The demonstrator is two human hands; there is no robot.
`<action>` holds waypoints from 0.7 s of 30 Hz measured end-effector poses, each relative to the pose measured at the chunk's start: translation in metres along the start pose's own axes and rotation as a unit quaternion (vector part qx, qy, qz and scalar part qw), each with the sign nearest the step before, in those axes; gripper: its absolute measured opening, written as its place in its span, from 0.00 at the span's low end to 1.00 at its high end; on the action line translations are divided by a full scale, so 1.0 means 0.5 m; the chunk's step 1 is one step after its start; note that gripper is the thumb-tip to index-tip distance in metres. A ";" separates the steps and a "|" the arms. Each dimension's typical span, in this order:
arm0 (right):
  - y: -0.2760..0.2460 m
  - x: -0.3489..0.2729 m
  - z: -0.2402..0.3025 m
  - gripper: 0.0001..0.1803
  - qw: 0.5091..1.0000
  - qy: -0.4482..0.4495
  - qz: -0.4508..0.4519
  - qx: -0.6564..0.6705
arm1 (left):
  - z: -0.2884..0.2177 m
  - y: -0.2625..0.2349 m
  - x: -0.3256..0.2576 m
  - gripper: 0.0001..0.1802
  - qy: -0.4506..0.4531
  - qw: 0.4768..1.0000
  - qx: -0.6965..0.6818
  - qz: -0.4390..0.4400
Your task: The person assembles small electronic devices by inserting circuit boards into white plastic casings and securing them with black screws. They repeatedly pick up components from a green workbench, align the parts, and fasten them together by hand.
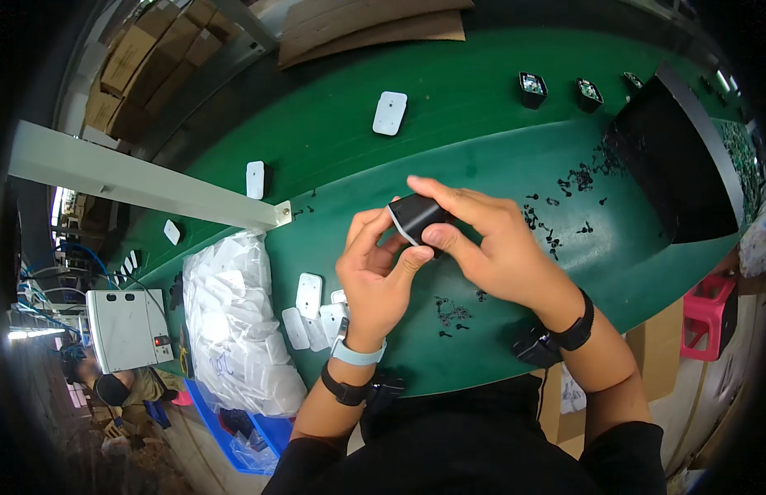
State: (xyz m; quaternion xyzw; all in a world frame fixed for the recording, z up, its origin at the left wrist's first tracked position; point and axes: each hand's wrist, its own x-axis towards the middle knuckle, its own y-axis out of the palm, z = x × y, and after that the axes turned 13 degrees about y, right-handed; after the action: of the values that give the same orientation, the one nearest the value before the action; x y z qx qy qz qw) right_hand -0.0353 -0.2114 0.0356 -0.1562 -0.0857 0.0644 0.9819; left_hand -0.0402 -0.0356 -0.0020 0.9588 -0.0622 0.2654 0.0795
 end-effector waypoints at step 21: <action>-0.005 -0.008 -0.023 0.38 0.988 -0.139 0.001 -0.066 | -0.027 -0.023 0.017 0.16 0.104 0.990 0.073 0.057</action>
State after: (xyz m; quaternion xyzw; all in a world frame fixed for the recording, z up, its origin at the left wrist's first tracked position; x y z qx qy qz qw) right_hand -0.0366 -0.2176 0.0251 -0.2101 -0.2252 0.0807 0.9480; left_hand -0.0380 -0.0224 0.0124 0.9241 -0.0888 0.3716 0.0003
